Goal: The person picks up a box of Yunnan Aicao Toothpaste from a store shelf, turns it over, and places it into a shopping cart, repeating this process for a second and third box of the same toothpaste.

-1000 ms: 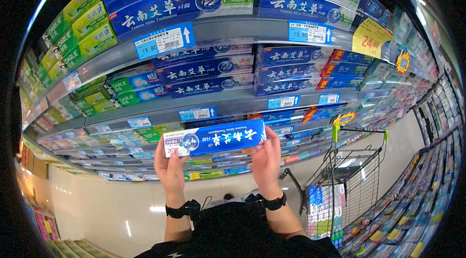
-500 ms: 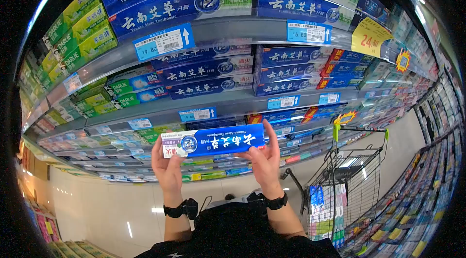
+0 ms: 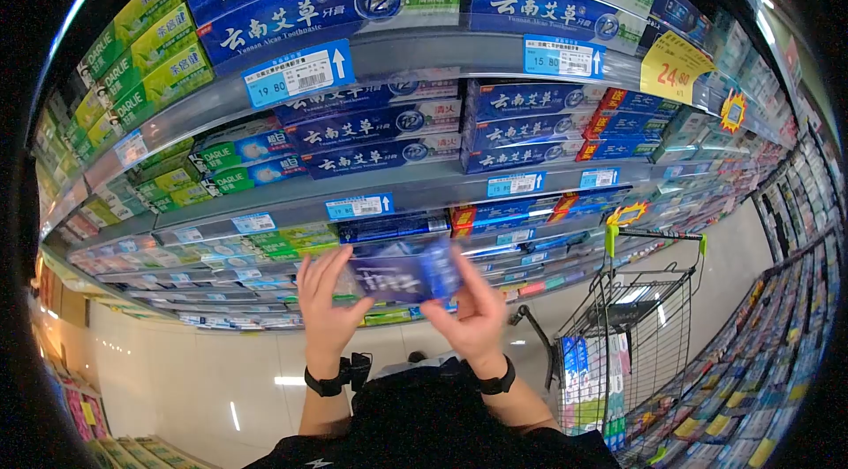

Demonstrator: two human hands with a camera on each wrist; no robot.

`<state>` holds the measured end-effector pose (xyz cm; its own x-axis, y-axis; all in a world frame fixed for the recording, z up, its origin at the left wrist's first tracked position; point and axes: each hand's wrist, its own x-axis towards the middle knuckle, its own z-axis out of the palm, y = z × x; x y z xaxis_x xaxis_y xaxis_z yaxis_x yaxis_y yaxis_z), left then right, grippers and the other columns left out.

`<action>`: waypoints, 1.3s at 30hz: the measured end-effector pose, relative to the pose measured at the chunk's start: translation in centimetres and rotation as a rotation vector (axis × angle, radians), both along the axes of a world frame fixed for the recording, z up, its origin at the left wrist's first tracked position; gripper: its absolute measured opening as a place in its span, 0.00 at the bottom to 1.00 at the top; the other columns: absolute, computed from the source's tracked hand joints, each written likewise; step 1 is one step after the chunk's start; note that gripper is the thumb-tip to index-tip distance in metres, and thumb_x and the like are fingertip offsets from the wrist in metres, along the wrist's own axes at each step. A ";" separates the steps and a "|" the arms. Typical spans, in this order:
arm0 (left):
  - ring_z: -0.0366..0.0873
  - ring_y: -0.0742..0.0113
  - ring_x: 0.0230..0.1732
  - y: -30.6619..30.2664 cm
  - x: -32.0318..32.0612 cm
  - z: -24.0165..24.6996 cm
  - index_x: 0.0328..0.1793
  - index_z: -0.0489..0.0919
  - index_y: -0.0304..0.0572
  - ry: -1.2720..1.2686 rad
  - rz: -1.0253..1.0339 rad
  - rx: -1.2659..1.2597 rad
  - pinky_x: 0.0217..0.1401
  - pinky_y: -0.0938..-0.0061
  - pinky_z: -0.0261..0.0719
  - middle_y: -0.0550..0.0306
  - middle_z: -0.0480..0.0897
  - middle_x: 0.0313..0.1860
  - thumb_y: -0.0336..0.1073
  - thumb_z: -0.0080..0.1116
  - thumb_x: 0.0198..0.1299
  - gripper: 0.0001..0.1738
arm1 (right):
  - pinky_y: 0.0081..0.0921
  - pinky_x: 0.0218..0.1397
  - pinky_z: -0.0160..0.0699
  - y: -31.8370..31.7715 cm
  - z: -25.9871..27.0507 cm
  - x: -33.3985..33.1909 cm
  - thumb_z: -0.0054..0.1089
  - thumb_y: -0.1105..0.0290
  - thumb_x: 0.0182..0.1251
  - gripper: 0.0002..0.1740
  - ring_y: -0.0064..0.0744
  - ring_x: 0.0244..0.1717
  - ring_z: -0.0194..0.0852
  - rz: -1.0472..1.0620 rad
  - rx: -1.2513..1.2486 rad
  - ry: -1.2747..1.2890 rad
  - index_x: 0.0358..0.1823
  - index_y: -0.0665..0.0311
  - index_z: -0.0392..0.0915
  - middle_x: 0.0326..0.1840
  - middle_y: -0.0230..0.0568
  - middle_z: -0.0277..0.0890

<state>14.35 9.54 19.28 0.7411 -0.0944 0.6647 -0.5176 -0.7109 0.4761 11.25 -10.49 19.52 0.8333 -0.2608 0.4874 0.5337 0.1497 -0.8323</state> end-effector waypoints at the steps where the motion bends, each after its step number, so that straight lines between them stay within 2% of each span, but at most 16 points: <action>1: 0.76 0.56 0.61 -0.1 0.1 -0.3 0.61 0.78 0.46 0.064 -0.057 -0.058 0.69 0.55 0.66 0.56 0.81 0.58 0.31 0.77 0.32 0.41 | 0.29 0.64 0.72 -0.2 -1.2 0.0 0.69 0.70 0.59 0.37 0.35 0.61 0.74 0.095 -0.053 -0.051 0.67 0.81 0.64 0.61 0.54 0.75; 3: 0.79 0.56 0.58 -0.4 0.3 -0.8 0.61 0.78 0.46 0.126 -0.119 -0.114 0.67 0.56 0.70 0.55 0.81 0.58 0.29 0.76 0.33 0.40 | 0.32 0.66 0.71 0.0 -1.6 -0.2 0.64 0.66 0.65 0.28 0.39 0.61 0.75 0.241 -0.093 -0.069 0.61 0.80 0.71 0.60 0.57 0.76; 5: 0.81 0.60 0.55 -0.9 0.2 -1.3 0.60 0.77 0.44 0.389 -0.209 -0.479 0.60 0.64 0.78 0.54 0.82 0.57 0.26 0.75 0.38 0.36 | 0.32 0.65 0.71 0.5 -1.9 0.3 0.61 0.67 0.67 0.25 0.39 0.61 0.76 0.270 -0.097 0.019 0.60 0.78 0.73 0.60 0.55 0.76; 7: 0.81 0.62 0.56 -1.3 0.1 -1.7 0.61 0.77 0.43 0.374 -0.267 -0.563 0.58 0.67 0.79 0.54 0.82 0.57 0.26 0.75 0.41 0.35 | 0.30 0.63 0.72 1.1 -2.9 1.1 0.54 0.70 0.72 0.16 0.36 0.60 0.76 0.271 -0.141 0.184 0.55 0.74 0.77 0.57 0.49 0.79; 9: 0.78 0.64 0.61 -1.3 0.1 -2.5 0.61 0.76 0.41 0.385 -0.362 -0.676 0.58 0.72 0.80 0.54 0.81 0.59 0.28 0.75 0.46 0.33 | 0.29 0.63 0.72 1.7 -4.8 2.2 0.54 0.70 0.73 0.15 0.34 0.59 0.75 0.262 -0.111 0.204 0.54 0.74 0.78 0.56 0.48 0.79; 12: 0.79 0.63 0.60 -1.5 -0.2 -2.2 0.62 0.75 0.40 0.353 -0.400 -0.705 0.58 0.72 0.80 0.52 0.79 0.61 0.29 0.76 0.45 0.34 | 0.25 0.62 0.70 2.3 -6.8 3.2 0.49 0.69 0.76 0.14 0.28 0.57 0.74 0.237 -0.083 0.262 0.52 0.70 0.79 0.56 0.41 0.78; 15: 0.79 0.64 0.59 -1.7 0.2 -3.0 0.63 0.74 0.39 0.309 -0.438 -0.684 0.60 0.72 0.79 0.50 0.78 0.62 0.29 0.77 0.44 0.36 | 0.23 0.59 0.72 2.3 -8.5 3.7 0.49 0.63 0.77 0.16 0.25 0.54 0.75 0.258 0.015 0.473 0.54 0.67 0.77 0.54 0.37 0.79; 17: 0.79 0.64 0.59 -1.8 0.4 -3.6 0.63 0.74 0.39 0.296 -0.472 -0.704 0.60 0.71 0.78 0.50 0.78 0.62 0.29 0.77 0.44 0.37 | 0.23 0.49 0.76 2.2 -9.8 4.0 0.48 0.58 0.77 0.19 0.21 0.46 0.76 0.462 0.460 0.642 0.56 0.64 0.75 0.48 0.35 0.79; 22: 0.79 0.63 0.58 -2.2 -0.4 -1.6 0.66 0.72 0.40 0.458 -0.480 -0.698 0.61 0.68 0.78 0.49 0.78 0.63 0.29 0.77 0.44 0.40 | 0.20 0.40 0.78 2.4 -10.6 3.9 0.47 0.55 0.77 0.17 0.23 0.36 0.79 0.554 0.620 0.730 0.48 0.61 0.76 0.40 0.31 0.79; 26: 0.73 0.59 0.64 -3.2 -0.5 -2.4 0.73 0.65 0.43 0.222 -0.336 -0.711 0.58 0.66 0.79 0.49 0.68 0.70 0.33 0.80 0.39 0.51 | 0.20 0.38 0.80 2.3 -10.9 3.4 0.47 0.56 0.77 0.16 0.25 0.31 0.80 0.510 0.763 0.710 0.44 0.60 0.75 0.35 0.33 0.78; 27: 0.71 0.57 0.64 -3.4 -0.6 -2.6 0.75 0.59 0.38 0.146 -0.304 -0.686 0.58 0.66 0.78 0.46 0.66 0.70 0.33 0.80 0.39 0.56 | 0.24 0.40 0.82 2.4 -10.7 3.5 0.46 0.56 0.77 0.17 0.28 0.34 0.83 0.541 0.778 0.647 0.47 0.63 0.75 0.39 0.38 0.80; 30: 0.72 0.56 0.63 -2.9 -0.5 -2.3 0.74 0.56 0.31 0.152 -0.189 -0.525 0.59 0.67 0.77 0.42 0.68 0.67 0.32 0.79 0.41 0.55 | 0.27 0.43 0.84 2.4 -9.4 2.8 0.46 0.56 0.77 0.19 0.32 0.37 0.85 0.514 0.698 0.657 0.51 0.65 0.74 0.45 0.42 0.82; 32: 0.71 0.54 0.63 -3.2 -0.8 -2.4 0.73 0.55 0.25 0.013 -0.193 -0.564 0.60 0.67 0.75 0.38 0.65 0.68 0.32 0.79 0.42 0.55 | 0.28 0.44 0.85 2.2 -9.6 2.8 0.46 0.56 0.77 0.19 0.34 0.39 0.85 0.530 0.669 0.644 0.52 0.66 0.74 0.47 0.43 0.82; 35: 0.73 0.50 0.61 -3.0 -0.8 -1.2 0.73 0.58 0.33 -0.033 -0.138 -0.494 0.59 0.65 0.76 0.36 0.59 0.72 0.34 0.81 0.40 0.54 | 0.29 0.44 0.85 2.0 -10.3 3.0 0.46 0.56 0.78 0.20 0.36 0.40 0.86 0.553 0.632 0.645 0.53 0.66 0.74 0.48 0.44 0.82; 37: 0.71 0.50 0.64 -3.0 -0.4 -1.7 0.76 0.53 0.46 -0.313 -0.174 -0.330 0.60 0.62 0.77 0.37 0.56 0.74 0.24 0.77 0.42 0.56 | 0.29 0.44 0.85 2.2 -9.9 2.9 0.45 0.56 0.78 0.20 0.36 0.39 0.86 0.559 0.625 0.663 0.53 0.66 0.74 0.47 0.43 0.82; 39: 0.71 0.49 0.63 -3.0 -0.4 -1.4 0.74 0.56 0.48 -0.291 -0.209 -0.310 0.59 0.61 0.78 0.36 0.55 0.74 0.24 0.76 0.42 0.53 | 0.27 0.44 0.81 2.6 -9.3 2.7 0.49 0.54 0.76 0.15 0.28 0.36 0.81 0.523 0.609 0.729 0.45 0.58 0.74 0.36 0.32 0.78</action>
